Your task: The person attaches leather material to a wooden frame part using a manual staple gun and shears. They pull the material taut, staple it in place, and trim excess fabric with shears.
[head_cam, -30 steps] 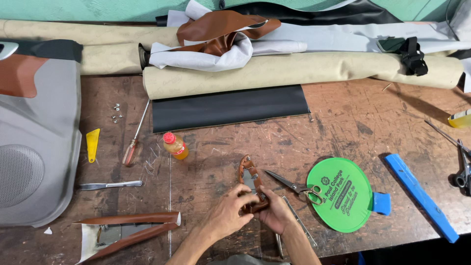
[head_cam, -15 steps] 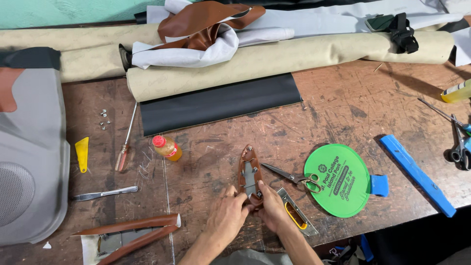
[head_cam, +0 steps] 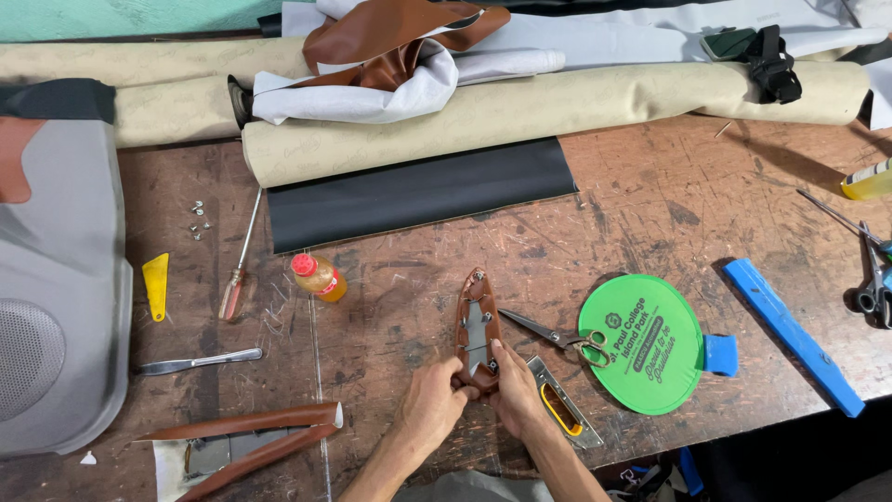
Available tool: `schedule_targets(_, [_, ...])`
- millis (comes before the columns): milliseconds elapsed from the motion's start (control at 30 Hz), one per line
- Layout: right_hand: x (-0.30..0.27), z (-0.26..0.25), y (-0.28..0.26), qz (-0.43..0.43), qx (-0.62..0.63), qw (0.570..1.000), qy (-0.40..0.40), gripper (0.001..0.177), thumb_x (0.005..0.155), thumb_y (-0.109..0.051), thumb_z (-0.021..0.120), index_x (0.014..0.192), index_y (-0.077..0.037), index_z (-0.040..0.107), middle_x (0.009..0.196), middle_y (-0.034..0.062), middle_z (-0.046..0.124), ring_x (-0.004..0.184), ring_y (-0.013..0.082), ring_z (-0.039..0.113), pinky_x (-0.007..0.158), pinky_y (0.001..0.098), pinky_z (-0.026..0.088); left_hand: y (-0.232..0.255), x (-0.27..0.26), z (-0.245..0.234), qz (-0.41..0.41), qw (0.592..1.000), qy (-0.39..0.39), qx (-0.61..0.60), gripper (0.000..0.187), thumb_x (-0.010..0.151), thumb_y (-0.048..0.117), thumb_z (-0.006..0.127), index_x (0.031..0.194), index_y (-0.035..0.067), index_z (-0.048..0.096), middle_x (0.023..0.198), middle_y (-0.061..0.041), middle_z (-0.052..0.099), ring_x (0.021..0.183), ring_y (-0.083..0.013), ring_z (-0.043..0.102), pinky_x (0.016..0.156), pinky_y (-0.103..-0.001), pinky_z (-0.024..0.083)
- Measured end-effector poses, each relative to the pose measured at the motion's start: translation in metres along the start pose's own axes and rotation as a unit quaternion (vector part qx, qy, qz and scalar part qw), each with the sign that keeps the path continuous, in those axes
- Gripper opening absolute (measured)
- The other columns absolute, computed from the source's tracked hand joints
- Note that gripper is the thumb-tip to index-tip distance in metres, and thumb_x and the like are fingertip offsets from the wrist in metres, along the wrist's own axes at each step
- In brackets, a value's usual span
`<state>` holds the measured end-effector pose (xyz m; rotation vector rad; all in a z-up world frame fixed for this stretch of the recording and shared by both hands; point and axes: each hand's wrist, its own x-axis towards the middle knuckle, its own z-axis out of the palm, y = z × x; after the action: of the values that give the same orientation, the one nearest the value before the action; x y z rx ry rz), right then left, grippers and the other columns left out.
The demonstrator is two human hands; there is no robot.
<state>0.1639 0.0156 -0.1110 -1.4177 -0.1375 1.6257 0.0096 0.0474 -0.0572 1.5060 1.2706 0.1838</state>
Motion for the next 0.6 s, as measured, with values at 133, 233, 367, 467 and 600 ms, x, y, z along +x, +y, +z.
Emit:
schedule_targets(133, [0.001, 0.001, 0.001, -0.01, -0.01, 1.0, 0.0, 0.049, 0.104, -0.039, 0.039, 0.142, -0.01, 0.048, 0.111, 0.0145, 0.068, 0.092, 0.0223, 0.071, 0.078, 0.0439, 0.059, 0.011, -0.005, -0.003, -0.026, 0.999, -0.002, 0.034, 0.025, 0.088, 0.014, 0.077, 0.108, 0.002, 0.071, 0.106, -0.013, 0.069, 0.091, -0.023, 0.073, 0.079, -0.037, 0.061])
schedule_targets(233, [0.002, -0.003, 0.002, -0.027, -0.004, 0.999, -0.024, 0.047, 0.105, -0.039, 0.041, 0.138, -0.007, 0.053, 0.106, 0.0133, 0.069, 0.088, 0.0217, 0.067, 0.071, 0.0411, 0.056, 0.018, -0.007, -0.009, -0.019, 0.999, 0.008, 0.041, 0.024, 0.084, 0.014, 0.08, 0.104, 0.003, 0.074, 0.108, -0.012, 0.065, 0.093, -0.0241, 0.072, 0.082, -0.038, 0.06])
schedule_targets(367, [0.007, -0.008, 0.004, -0.027, 0.004, 1.0, -0.017, 0.043, 0.105, -0.037, 0.043, 0.132, -0.007, 0.055, 0.103, 0.0104, 0.07, 0.088, 0.0214, 0.067, 0.068, 0.0406, 0.054, 0.016, -0.003, -0.009, -0.03, 0.998, 0.018, 0.061, 0.026, 0.078, 0.012, 0.085, 0.102, 0.007, 0.076, 0.11, -0.009, 0.063, 0.093, -0.0222, 0.068, 0.082, -0.038, 0.058])
schedule_targets(467, [0.011, -0.011, 0.005, -0.022, 0.008, 1.0, -0.015, 0.043, 0.105, -0.037, 0.044, 0.131, -0.005, 0.057, 0.1, 0.0117, 0.069, 0.085, 0.0216, 0.066, 0.068, 0.0411, 0.055, 0.004, 0.005, -0.003, -0.025, 0.999, 0.018, 0.024, 0.027, 0.075, 0.007, 0.085, 0.101, 0.008, 0.077, 0.107, -0.007, 0.065, 0.091, -0.0195, 0.069, 0.08, -0.035, 0.061])
schedule_targets(600, [0.012, -0.014, 0.008, -0.021, -0.006, 1.0, 0.006, 0.042, 0.105, -0.037, 0.047, 0.133, -0.007, 0.058, 0.095, 0.0098, 0.065, 0.081, 0.0198, 0.063, 0.069, 0.0417, 0.055, -0.015, 0.019, 0.0, 0.009, 0.998, -0.027, -0.057, 0.018, 0.076, 0.0, 0.079, 0.093, 0.004, 0.079, 0.098, -0.009, 0.075, 0.088, -0.0179, 0.074, 0.08, -0.032, 0.061])
